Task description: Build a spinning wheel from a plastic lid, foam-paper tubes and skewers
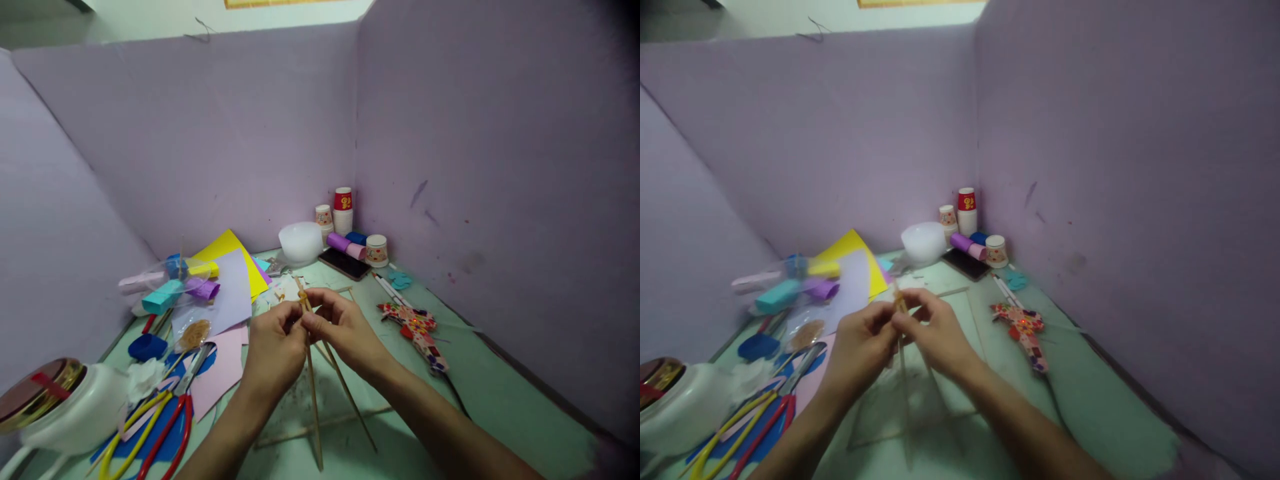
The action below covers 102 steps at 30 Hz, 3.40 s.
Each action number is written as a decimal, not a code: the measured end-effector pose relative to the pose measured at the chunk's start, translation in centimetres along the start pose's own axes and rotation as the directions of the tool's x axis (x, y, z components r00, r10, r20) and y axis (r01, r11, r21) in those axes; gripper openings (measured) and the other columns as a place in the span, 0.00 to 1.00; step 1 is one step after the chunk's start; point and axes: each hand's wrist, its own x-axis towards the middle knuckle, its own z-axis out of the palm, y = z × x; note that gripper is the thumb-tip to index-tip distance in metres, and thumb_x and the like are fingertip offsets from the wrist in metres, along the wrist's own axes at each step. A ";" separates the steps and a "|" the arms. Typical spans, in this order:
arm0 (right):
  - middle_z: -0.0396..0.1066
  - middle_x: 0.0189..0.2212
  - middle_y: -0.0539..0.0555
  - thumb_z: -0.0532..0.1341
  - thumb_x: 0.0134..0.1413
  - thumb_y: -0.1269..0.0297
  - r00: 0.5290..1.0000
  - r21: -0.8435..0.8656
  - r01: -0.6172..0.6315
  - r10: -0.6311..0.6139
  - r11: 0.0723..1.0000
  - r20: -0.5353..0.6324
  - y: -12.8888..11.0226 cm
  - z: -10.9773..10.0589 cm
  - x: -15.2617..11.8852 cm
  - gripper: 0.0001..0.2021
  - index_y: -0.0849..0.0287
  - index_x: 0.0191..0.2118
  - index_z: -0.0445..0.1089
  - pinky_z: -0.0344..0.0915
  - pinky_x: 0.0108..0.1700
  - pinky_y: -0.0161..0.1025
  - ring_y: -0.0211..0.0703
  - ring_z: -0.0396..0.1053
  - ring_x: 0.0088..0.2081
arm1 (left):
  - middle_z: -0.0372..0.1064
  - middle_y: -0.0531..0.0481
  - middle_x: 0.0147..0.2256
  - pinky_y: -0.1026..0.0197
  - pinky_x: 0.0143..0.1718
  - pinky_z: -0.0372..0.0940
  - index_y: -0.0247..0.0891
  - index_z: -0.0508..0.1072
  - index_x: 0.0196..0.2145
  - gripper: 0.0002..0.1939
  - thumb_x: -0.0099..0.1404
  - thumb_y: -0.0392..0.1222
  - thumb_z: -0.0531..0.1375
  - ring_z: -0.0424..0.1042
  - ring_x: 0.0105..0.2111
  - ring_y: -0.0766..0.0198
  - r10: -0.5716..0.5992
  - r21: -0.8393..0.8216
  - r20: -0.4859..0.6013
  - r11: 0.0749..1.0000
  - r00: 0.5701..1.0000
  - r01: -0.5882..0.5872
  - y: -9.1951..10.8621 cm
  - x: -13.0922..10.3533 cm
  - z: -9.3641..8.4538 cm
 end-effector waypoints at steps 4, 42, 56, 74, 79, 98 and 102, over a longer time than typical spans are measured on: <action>0.69 0.32 0.51 0.64 0.42 0.65 1.000 0.030 -0.017 0.018 0.999 -0.017 -0.3 0.2 0.0 0.15 0.60 0.40 0.68 0.67 0.28 0.35 0.35 0.65 0.28 | 0.58 0.58 0.12 0.69 0.12 0.53 0.36 0.72 0.29 0.09 0.57 0.43 0.54 0.57 0.10 0.71 0.001 -0.034 0.016 0.999 1.000 -0.001 0.4 -0.3 -0.2; 0.64 0.17 0.47 0.68 0.37 0.62 0.971 0.229 0.061 -0.005 0.972 -0.237 0.1 2.0 -0.3 0.10 0.62 0.29 0.74 0.47 0.19 0.31 0.30 0.51 0.18 | 0.70 0.53 0.21 0.67 0.20 0.64 0.37 0.74 0.32 0.08 0.55 0.41 0.58 0.68 0.19 0.66 0.060 0.050 -0.093 0.997 0.994 -0.055 2.7 -1.3 -2.2; 0.64 0.18 0.47 0.68 0.39 0.62 0.995 0.257 0.033 -0.008 0.966 -0.100 0.4 1.6 -0.7 0.09 0.62 0.28 0.75 0.43 0.18 0.29 0.27 0.47 0.17 | 0.69 0.53 0.19 0.67 0.22 0.61 0.36 0.75 0.27 0.06 0.55 0.40 0.59 0.65 0.19 0.69 0.217 0.027 -0.245 0.976 0.945 -0.217 2.5 0.2 -1.8; 0.55 0.13 0.41 0.69 0.35 0.56 0.988 0.250 -0.155 0.156 0.956 0.015 -0.5 2.0 -1.2 0.16 0.61 0.22 0.64 0.39 0.17 0.30 0.25 0.44 0.15 | 0.65 0.53 0.17 0.72 0.10 0.50 0.33 0.73 0.23 0.12 0.45 0.44 0.67 0.59 0.11 0.75 -0.098 -0.434 0.556 0.812 0.825 0.389 1.9 2.5 -5.5; 0.64 0.17 0.45 0.70 0.33 0.60 0.989 0.319 -0.121 0.141 0.940 -0.040 -1.0 1.7 -0.9 0.16 0.60 0.23 0.61 0.40 0.16 0.29 0.26 0.48 0.16 | 0.64 0.54 0.16 0.71 0.14 0.55 0.32 0.71 0.21 0.07 0.47 0.39 0.64 0.61 0.15 0.73 -0.022 -0.323 0.320 0.937 0.947 0.131 3.6 1.7 -4.1; 0.58 0.13 0.41 0.68 0.29 0.65 0.983 0.397 -0.178 0.178 0.900 0.037 -0.8 1.7 -0.9 0.14 0.61 0.23 0.62 0.40 0.16 0.29 0.25 0.47 0.14 | 0.57 0.57 0.10 0.70 0.14 0.47 0.34 0.65 0.13 0.02 0.38 0.35 0.54 0.53 0.12 0.74 -0.088 -0.171 0.092 0.980 0.992 0.103 4.5 1.4 -2.4; 0.57 0.12 0.40 0.67 0.27 0.68 0.978 0.390 -0.183 0.206 0.902 -0.018 -0.9 1.8 -1.0 0.14 0.60 0.20 0.60 0.38 0.16 0.29 0.24 0.45 0.14 | 0.54 0.58 0.08 0.71 0.13 0.44 0.34 0.66 0.13 0.03 0.38 0.35 0.54 0.51 0.11 0.76 -0.129 -0.105 0.214 0.982 0.968 0.155 5.6 1.8 -3.0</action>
